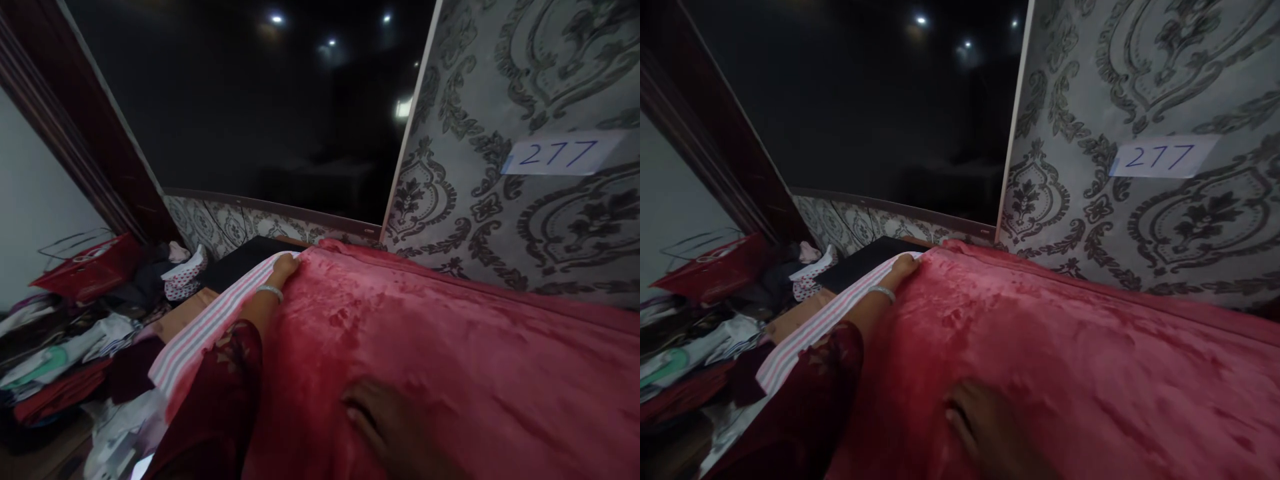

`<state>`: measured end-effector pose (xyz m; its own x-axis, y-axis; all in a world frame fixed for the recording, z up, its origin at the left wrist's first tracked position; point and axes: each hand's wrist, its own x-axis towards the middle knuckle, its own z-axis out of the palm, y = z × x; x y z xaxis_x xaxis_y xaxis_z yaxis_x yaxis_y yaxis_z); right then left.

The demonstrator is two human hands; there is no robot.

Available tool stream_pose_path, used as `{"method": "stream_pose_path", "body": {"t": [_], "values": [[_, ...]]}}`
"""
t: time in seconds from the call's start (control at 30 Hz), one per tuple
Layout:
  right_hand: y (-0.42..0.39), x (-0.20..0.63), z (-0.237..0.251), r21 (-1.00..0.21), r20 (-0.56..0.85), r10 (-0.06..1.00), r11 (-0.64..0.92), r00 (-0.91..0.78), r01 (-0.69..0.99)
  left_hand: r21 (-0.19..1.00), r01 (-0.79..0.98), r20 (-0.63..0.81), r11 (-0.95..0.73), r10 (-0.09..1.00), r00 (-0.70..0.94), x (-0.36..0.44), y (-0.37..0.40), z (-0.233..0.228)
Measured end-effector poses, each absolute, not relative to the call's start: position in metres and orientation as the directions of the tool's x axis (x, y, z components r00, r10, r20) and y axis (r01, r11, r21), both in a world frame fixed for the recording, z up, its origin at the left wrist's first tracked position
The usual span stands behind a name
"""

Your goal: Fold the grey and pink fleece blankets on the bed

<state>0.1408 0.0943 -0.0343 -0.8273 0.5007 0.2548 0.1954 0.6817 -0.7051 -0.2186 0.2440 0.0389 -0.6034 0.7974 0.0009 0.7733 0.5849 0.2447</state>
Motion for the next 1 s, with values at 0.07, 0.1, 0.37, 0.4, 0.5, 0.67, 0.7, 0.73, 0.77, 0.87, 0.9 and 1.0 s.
{"method": "stream_pose_path", "body": {"t": [0.07, 0.1, 0.37, 0.4, 0.5, 0.67, 0.7, 0.73, 0.77, 0.87, 0.9, 1.0], "values": [[0.095, 0.142, -0.034, -0.681, 0.247, 0.468, 0.707, -0.848, 0.192, 0.236, 0.788, 0.027, 0.569, 0.807, -0.591, -0.217, 0.262, 0.034], [0.096, 0.142, -0.034, -0.671, 0.245, 0.452, 0.718, -0.858, 0.187, 0.228, 0.797, 0.048, 0.559, 0.812, -0.582, -0.217, 0.268, 0.031], [0.106, 0.142, -0.055, -0.623, 0.124, 0.401, 0.743, -0.907, 0.243, 0.166, 0.834, 0.161, 0.526, 0.820, -0.549, -0.245, 0.282, 0.012], [0.106, 0.142, -0.055, -0.625, 0.127, 0.407, 0.741, -0.905, 0.246, 0.161, 0.837, 0.160, 0.523, 0.823, -0.545, -0.247, 0.283, 0.010], [0.104, 0.141, -0.050, -0.628, 0.158, 0.415, 0.742, -0.896, 0.233, 0.153, 0.844, 0.149, 0.514, 0.833, -0.534, -0.247, 0.284, 0.009], [0.099, 0.142, -0.039, -0.631, 0.221, 0.432, 0.747, -0.874, 0.210, 0.162, 0.832, 0.078, 0.531, 0.833, -0.547, -0.253, 0.268, 0.025], [0.098, 0.142, -0.039, -0.631, 0.228, 0.440, 0.746, -0.868, 0.212, 0.163, 0.824, 0.056, 0.542, 0.829, -0.556, -0.256, 0.260, 0.029], [0.097, 0.142, -0.039, -0.633, 0.235, 0.448, 0.744, -0.863, 0.214, 0.163, 0.817, 0.033, 0.553, 0.825, -0.565, -0.258, 0.250, 0.032], [0.096, 0.142, -0.039, -0.635, 0.238, 0.456, 0.741, -0.857, 0.218, 0.161, 0.810, 0.012, 0.563, 0.820, -0.572, -0.260, 0.239, 0.034], [0.094, 0.141, -0.039, -0.639, 0.239, 0.471, 0.735, -0.849, 0.227, 0.142, 0.797, -0.003, 0.587, 0.805, -0.593, -0.260, 0.201, 0.032], [0.094, 0.141, -0.039, -0.637, 0.245, 0.472, 0.737, -0.847, 0.227, 0.135, 0.794, 0.016, 0.593, 0.800, -0.600, -0.258, 0.189, 0.029], [0.094, 0.141, -0.037, -0.621, 0.268, 0.469, 0.752, -0.842, 0.221, 0.127, 0.783, 0.096, 0.608, 0.779, -0.620, -0.248, 0.165, 0.020]]}}
